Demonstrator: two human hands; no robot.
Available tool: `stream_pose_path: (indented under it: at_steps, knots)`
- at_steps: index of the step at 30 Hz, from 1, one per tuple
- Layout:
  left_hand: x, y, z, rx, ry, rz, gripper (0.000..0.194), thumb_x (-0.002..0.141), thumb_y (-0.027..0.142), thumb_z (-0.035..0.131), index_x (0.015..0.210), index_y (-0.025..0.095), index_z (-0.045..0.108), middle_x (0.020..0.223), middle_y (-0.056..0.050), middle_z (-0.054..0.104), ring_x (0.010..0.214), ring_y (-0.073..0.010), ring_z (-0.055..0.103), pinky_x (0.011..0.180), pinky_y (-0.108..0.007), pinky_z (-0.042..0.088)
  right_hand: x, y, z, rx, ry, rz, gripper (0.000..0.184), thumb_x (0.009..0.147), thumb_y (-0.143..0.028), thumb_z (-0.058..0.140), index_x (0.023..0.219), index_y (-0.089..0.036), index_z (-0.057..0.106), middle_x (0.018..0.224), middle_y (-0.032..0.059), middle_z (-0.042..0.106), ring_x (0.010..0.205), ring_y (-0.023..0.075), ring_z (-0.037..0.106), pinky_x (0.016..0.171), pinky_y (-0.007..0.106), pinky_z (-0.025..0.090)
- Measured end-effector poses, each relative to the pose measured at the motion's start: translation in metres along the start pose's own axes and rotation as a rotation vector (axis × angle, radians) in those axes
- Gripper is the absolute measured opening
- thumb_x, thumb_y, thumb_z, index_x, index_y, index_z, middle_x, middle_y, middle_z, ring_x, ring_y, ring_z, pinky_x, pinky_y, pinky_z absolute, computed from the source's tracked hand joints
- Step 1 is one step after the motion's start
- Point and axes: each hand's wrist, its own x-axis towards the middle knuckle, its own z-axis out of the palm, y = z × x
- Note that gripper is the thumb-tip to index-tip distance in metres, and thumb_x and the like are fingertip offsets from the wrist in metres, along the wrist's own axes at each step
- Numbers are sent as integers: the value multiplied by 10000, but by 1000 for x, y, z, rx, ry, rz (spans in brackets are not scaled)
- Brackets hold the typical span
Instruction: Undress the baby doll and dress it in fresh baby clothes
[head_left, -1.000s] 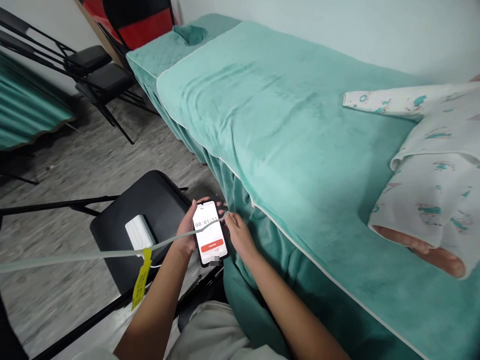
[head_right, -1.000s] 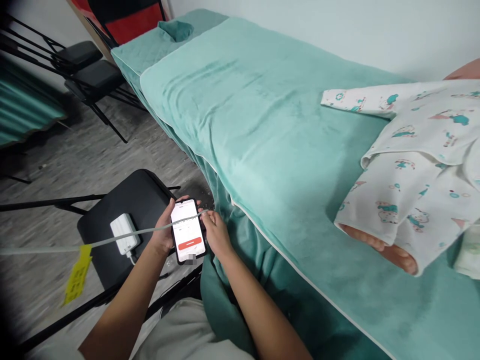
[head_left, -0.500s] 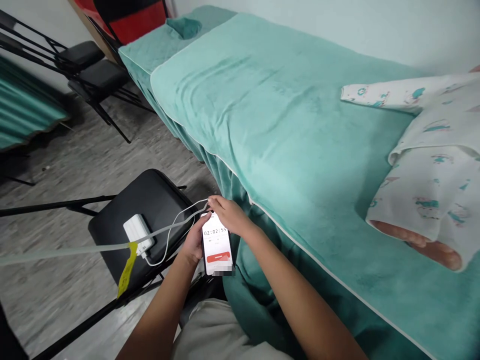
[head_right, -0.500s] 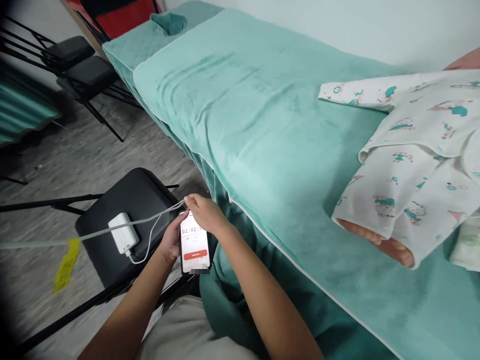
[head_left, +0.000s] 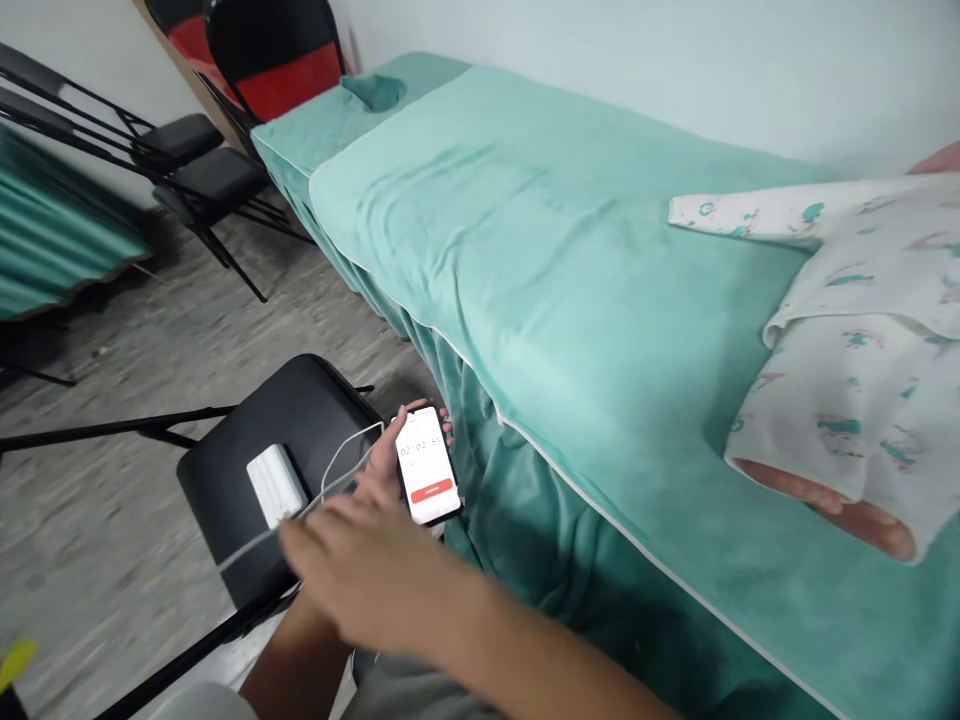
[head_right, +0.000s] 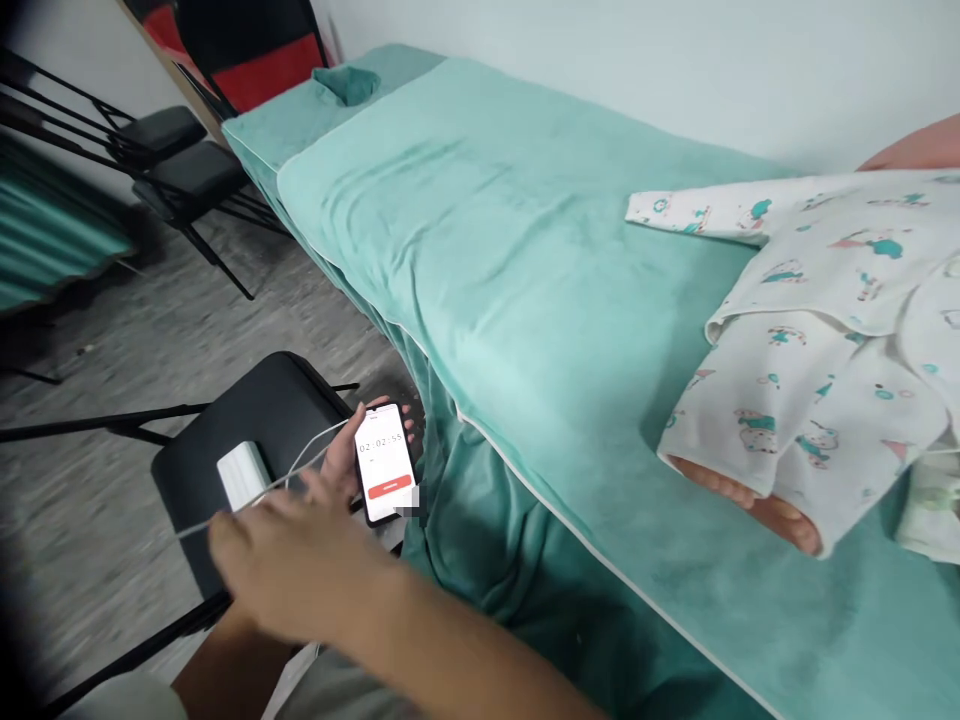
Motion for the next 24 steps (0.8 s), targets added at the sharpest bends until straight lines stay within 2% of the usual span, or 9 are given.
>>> stream_pose_path:
  at_steps: [2, 5, 9, 12, 15, 18, 24]
  knots:
    - [7, 12, -7, -10, -4, 28, 340, 934, 464, 601, 1196, 248, 632, 1133, -99, 739, 924, -267, 744, 848, -456, 624, -3, -22, 7, 52, 28, -51, 417, 1009, -188, 424, 1405, -69, 481, 1112, 132, 698, 1027, 273, 622, 1066, 493, 423]
    - [16, 27, -28, -28, 34, 96, 393, 896, 457, 670, 1204, 218, 614, 1108, -92, 748, 882, -251, 754, 801, -413, 637, -9, -36, 14, 97, 39, -63, 454, 1031, -250, 420, 1452, -82, 439, 1156, 138, 697, 1028, 275, 627, 1005, 468, 481]
    - [24, 42, -60, -35, 156, 197, 423, 902, 448, 673, 1254, 222, 607, 1142, -87, 742, 871, -239, 764, 784, -384, 642, -22, -35, 14, 96, -24, -28, 541, 1010, -238, 475, 1503, -58, 346, 1206, 164, 676, 1075, 268, 624, 996, 452, 500]
    - [29, 54, -80, -81, 221, 235, 401, 937, 438, 631, 1278, 229, 599, 1082, -75, 752, 852, -215, 766, 810, -364, 641, -28, -35, 11, 112, -60, -7, 579, 1005, -242, 497, 1517, -59, 300, 1250, 139, 654, 1081, 249, 623, 968, 414, 523]
    - [32, 64, -95, -96, 235, 249, 337, 964, 402, 591, 1246, 218, 610, 1000, -66, 755, 820, -204, 763, 817, -361, 641, -27, -37, 13, 139, -40, 4, 565, 1026, -265, 462, 1526, -79, 276, 1293, 113, 632, 1108, 244, 615, 944, 399, 538]
    - [32, 70, -106, -98, 261, 265, 266, 972, 364, 571, 1172, 199, 633, 931, -65, 754, 781, -204, 757, 788, -367, 643, -25, -38, 17, 159, -61, -1, 583, 1029, -280, 472, 1529, -85, 247, 1329, 144, 610, 1153, 253, 604, 948, 409, 540]
    - [28, 73, -131, -91, 375, 361, 205, 969, 309, 558, 1097, 180, 653, 899, -60, 756, 794, -206, 757, 791, -375, 644, -24, -36, 21, 225, -89, 24, 637, 1007, -300, 517, 1537, -120, 214, 1316, 135, 613, 1123, 249, 624, 943, 401, 544]
